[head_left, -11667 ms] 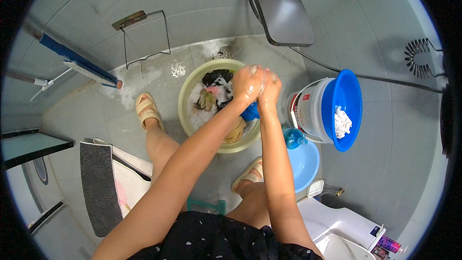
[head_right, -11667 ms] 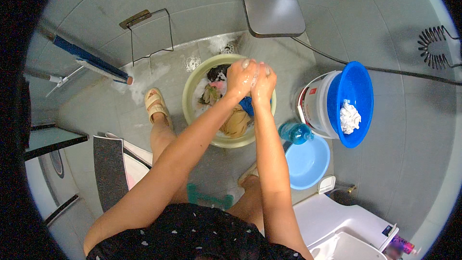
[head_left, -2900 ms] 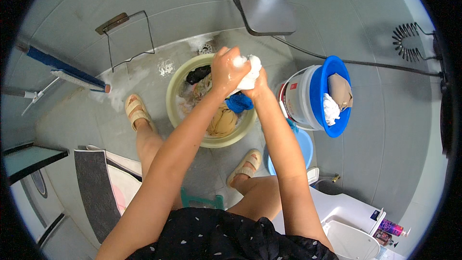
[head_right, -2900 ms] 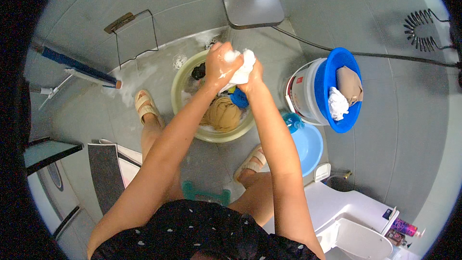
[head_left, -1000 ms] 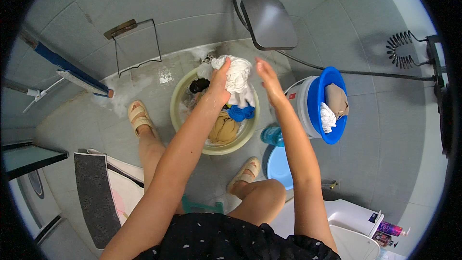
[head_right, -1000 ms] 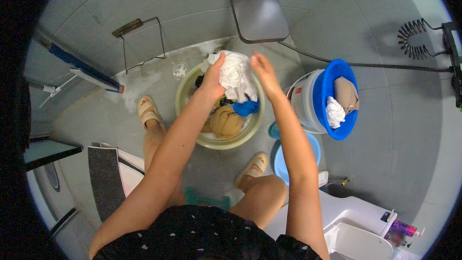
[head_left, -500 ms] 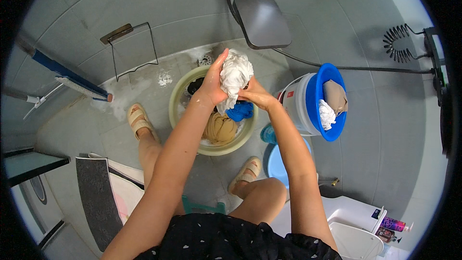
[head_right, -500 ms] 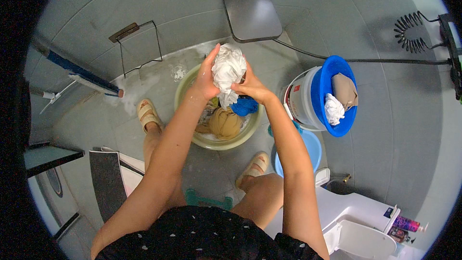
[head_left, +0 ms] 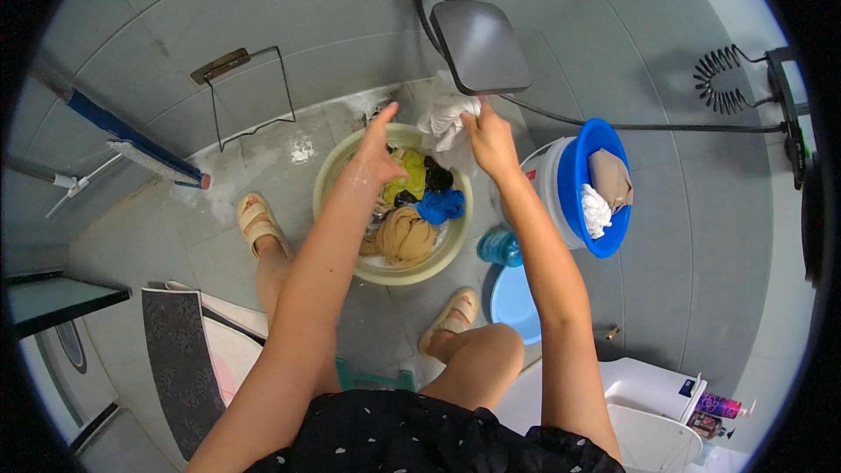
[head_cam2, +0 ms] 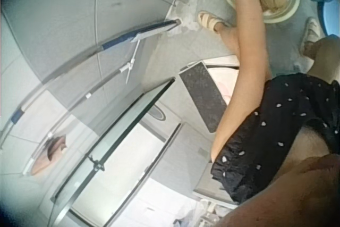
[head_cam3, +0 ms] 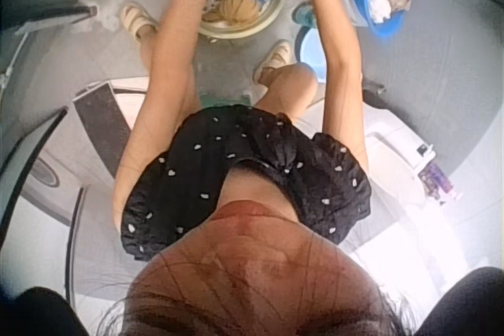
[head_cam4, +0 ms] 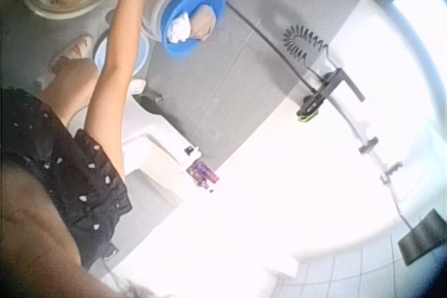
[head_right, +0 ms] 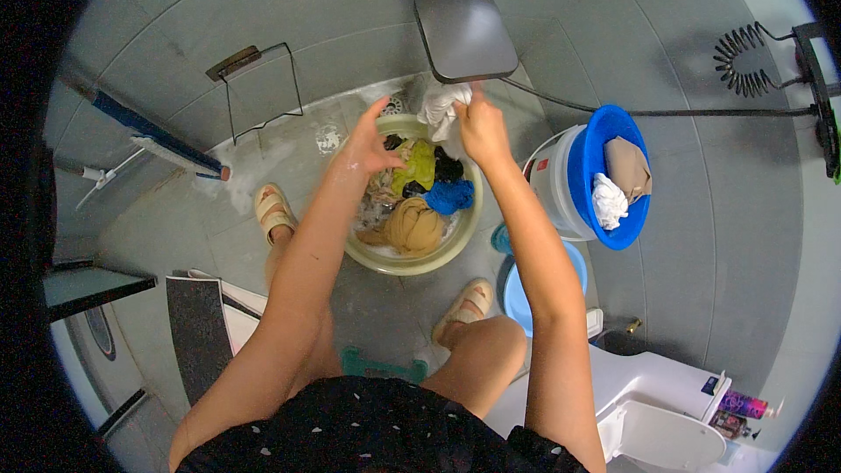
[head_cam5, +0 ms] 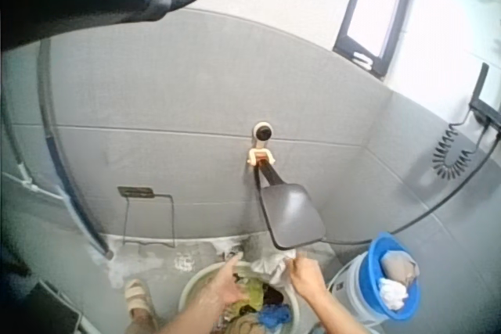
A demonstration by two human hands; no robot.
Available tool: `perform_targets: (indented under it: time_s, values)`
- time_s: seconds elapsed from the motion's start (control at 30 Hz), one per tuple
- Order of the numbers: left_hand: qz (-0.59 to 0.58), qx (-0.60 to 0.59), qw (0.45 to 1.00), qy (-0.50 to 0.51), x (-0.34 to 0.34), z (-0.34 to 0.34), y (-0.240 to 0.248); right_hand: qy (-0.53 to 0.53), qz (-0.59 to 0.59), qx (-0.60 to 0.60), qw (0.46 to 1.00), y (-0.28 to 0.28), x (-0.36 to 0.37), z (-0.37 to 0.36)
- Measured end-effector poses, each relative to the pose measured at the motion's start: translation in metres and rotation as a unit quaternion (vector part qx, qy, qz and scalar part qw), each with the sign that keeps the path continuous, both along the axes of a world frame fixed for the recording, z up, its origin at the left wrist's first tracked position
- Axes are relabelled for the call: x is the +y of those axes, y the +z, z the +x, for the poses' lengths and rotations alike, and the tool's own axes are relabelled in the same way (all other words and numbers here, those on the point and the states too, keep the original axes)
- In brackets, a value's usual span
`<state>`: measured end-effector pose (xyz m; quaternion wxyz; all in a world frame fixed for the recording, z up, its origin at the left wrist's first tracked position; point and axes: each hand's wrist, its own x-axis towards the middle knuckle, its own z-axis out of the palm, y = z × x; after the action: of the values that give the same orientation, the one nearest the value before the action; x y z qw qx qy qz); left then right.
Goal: The person is hand-washing clothes in a bathroom. They sit on a small stool and use a shower head to rinse clothes in a yellow basin. They scrub the clothes by hand, wring them out, and transfer them to a blue basin.
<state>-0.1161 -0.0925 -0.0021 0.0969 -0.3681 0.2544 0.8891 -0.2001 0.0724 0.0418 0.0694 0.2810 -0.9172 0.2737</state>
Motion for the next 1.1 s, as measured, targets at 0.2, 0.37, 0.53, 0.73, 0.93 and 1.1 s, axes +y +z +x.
perform_targets:
  time_s: [0.2, 0.37, 0.53, 0.73, 0.93, 1.1]
  values:
    - [0.157, 0.035, 0.986, -0.045, 0.025, -0.006, -0.01, -0.061, -0.349, -0.351, 0.867, 0.023, 0.007, -0.001]
    - [0.163, 0.071, 0.983, -0.039, 0.042, -0.012, -0.016, -0.036, -0.495, -0.419, 0.76, 0.021, 0.011, 0.027]
    - [0.185, 0.19, 0.964, -0.002, 0.039, -0.013, -0.023, 0.047, -0.493, -0.5, 0.711, 0.011, 0.006, 0.069]
    - [0.124, 0.167, 0.976, 0.06, 0.065, -0.01, -0.012, -0.124, -0.586, -0.481, 0.64, -0.03, 0.025, 0.014]
    - [0.194, 0.162, 0.967, 0.027, 0.068, 0.002, -0.002, 0.044, -0.592, -0.662, 0.458, -0.073, 0.017, 0.05]
    - [0.257, 0.267, 0.927, -0.05, 0.06, 0.005, 0.0, 0.063, -0.659, -0.622, 0.419, -0.036, 0.01, 0.047]
